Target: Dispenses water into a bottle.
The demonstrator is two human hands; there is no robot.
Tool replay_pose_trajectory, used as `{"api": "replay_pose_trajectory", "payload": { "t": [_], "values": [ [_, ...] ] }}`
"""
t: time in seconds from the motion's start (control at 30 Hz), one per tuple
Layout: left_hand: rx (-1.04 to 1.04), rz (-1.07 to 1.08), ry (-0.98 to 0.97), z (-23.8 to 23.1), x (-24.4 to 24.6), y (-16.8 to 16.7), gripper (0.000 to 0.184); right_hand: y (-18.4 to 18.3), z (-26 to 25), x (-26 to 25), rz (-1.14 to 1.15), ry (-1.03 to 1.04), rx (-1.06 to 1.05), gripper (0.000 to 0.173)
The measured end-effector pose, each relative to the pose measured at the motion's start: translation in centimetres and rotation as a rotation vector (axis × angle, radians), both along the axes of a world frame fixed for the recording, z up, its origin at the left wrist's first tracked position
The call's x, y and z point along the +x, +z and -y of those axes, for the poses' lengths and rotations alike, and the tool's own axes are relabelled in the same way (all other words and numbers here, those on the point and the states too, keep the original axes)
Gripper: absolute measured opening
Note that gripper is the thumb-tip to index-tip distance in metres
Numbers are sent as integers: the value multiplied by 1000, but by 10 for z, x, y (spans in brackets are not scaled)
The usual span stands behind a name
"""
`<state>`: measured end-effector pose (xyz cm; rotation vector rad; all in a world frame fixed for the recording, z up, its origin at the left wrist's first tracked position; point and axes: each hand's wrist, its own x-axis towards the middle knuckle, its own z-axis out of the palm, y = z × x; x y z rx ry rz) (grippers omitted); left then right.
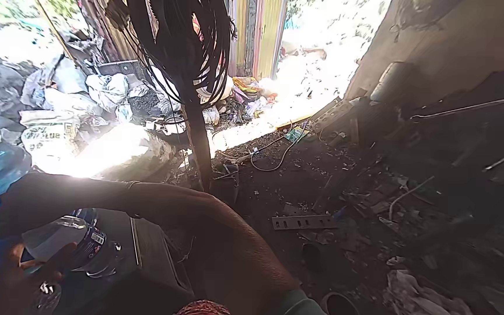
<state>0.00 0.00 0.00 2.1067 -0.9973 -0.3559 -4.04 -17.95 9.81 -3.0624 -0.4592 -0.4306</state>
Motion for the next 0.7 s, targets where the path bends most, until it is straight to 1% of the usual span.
{"api": "replay_pose_trajectory", "payload": {
  "t": [0.07,0.1,0.2,0.27,0.37,0.4,0.43,0.47,0.5,0.53,0.57,0.63,0.7],
  "values": [
    [-2,8,33,1,-3,0,90,18,-9,-25,-99,-56,4,44],
    [0,13,43,1,-4,0,89,20,-11,-29,-110,-72,1,46],
    [2,20,59,1,-6,0,87,17,-14,-26,-103,-104,10,47],
    [5,43,71,2,-4,-1,88,19,-18,-31,-115,-149,62,46],
    [-45,92,-9,2,9,-12,86,8,-20,-22,-74,-211,151,44],
    [-6,88,20,5,0,-6,81,3,-22,-18,-48,-223,150,43],
    [104,35,155,13,-20,8,76,-1,-24,-16,-20,-231,139,41],
    [173,-34,307,23,-39,19,74,-2,-26,-15,-15,-243,137,40],
    [118,63,170,12,-23,8,77,-2,-28,-16,-16,-249,131,39],
    [31,83,98,4,-11,0,82,-2,-28,-15,-28,-251,123,39],
    [11,71,78,2,-6,-1,86,-1,-27,-13,-44,-249,138,41],
    [32,34,84,3,-4,2,88,3,-21,-16,-86,-220,166,44],
    [14,13,84,5,-2,0,87,3,-13,-17,-54,-149,107,41]
  ]
}}
